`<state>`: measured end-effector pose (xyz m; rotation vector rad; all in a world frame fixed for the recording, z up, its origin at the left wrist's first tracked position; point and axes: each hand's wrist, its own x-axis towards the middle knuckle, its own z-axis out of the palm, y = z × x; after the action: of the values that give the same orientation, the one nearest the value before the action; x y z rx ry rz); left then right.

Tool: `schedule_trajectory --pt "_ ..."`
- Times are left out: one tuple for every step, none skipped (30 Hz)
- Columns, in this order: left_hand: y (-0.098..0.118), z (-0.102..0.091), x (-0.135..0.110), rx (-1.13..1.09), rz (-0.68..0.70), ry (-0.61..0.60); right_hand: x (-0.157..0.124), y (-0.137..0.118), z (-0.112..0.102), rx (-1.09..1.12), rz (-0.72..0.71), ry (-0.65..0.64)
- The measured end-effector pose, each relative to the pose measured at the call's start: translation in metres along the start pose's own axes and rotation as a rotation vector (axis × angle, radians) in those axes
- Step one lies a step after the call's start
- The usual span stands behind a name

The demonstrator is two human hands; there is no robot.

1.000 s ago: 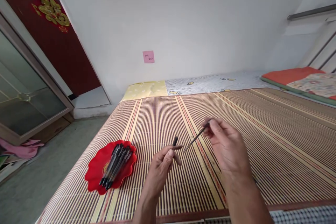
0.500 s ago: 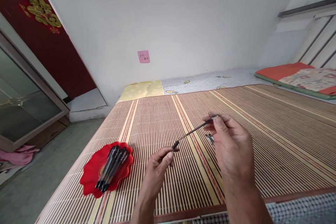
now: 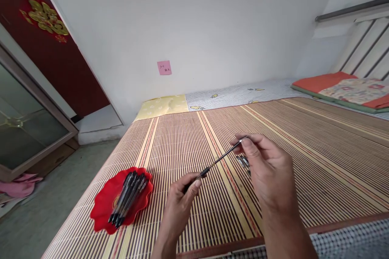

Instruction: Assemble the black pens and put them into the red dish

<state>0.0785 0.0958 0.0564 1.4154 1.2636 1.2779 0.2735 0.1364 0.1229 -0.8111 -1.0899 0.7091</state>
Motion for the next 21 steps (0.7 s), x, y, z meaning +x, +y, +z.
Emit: schedule_trajectory --pt "0.002 0.0 -0.001 0.016 0.0 -0.012 0.001 0.0 0.0 -0.003 0.014 -0.015" --pt "0.005 0.001 -0.002 0.024 -0.003 -0.018 0.001 0.0 0.0 -0.009 0.03 -0.04" --pt "0.007 0.003 -0.003 0.02 -0.006 -0.018 0.002 0.0 0.0 -0.01 0.04 -0.071" --pt "0.009 0.004 -0.004 0.007 -0.013 -0.019 0.002 -0.001 0.001 -0.006 0.048 -0.106" --pt "0.011 0.006 -0.005 -0.015 -0.023 -0.027 0.002 -0.001 0.003 0.002 0.055 -0.145" --pt "0.012 0.009 -0.007 -0.046 -0.039 -0.045 0.002 -0.001 0.004 0.011 0.066 -0.191" --pt "0.014 0.011 -0.008 -0.083 -0.056 -0.069 0.002 0.0 0.006 0.018 0.079 -0.237" --pt "0.015 0.014 -0.009 -0.124 -0.074 -0.097 0.002 0.001 0.007 0.018 0.094 -0.288" --pt "0.017 0.017 -0.01 -0.167 -0.088 -0.125 0.003 0.002 0.008 0.006 0.112 -0.345" --pt "0.019 0.019 -0.011 -0.21 -0.1 -0.147 0.004 0.004 0.009 -0.012 0.134 -0.405" --pt "0.02 0.021 -0.012 -0.251 -0.108 -0.165 0.005 0.007 0.009 -0.029 0.155 -0.455" --pt "0.021 0.022 -0.012 -0.285 -0.115 -0.18 0.006 0.009 0.009 -0.04 0.176 -0.488" --pt "0.022 0.023 -0.013 -0.315 -0.121 -0.194 0.007 0.011 0.009 -0.039 0.195 -0.499" --pt "0.023 0.024 -0.013 -0.34 -0.129 -0.208 0.008 0.013 0.008 -0.027 0.213 -0.491" --pt "0.023 0.025 -0.014 -0.36 -0.136 -0.22 0.009 0.013 0.008 -0.009 0.229 -0.475" --pt "0.023 0.025 -0.014 -0.376 -0.142 -0.23 0.009 0.014 0.007 0.007 0.242 -0.465" --pt "0.023 0.025 -0.014 -0.392 -0.146 -0.238 0.009 0.013 0.006 0.011 0.251 -0.476" --pt "0.022 0.025 -0.014 -0.407 -0.147 -0.242 0.01 0.012 0.005 0.008 0.254 -0.501" --pt "0.021 0.026 -0.015 -0.422 -0.148 -0.244 0.009 0.011 0.005 -0.002 0.254 -0.534" --pt "0.02 0.026 -0.015 -0.433 -0.148 -0.246 0.009 0.01 0.004 -0.013 0.249 -0.568" --pt "0.019 0.026 -0.015 -0.444 -0.149 -0.247 0.009 0.009 0.003 -0.019 0.242 -0.599"
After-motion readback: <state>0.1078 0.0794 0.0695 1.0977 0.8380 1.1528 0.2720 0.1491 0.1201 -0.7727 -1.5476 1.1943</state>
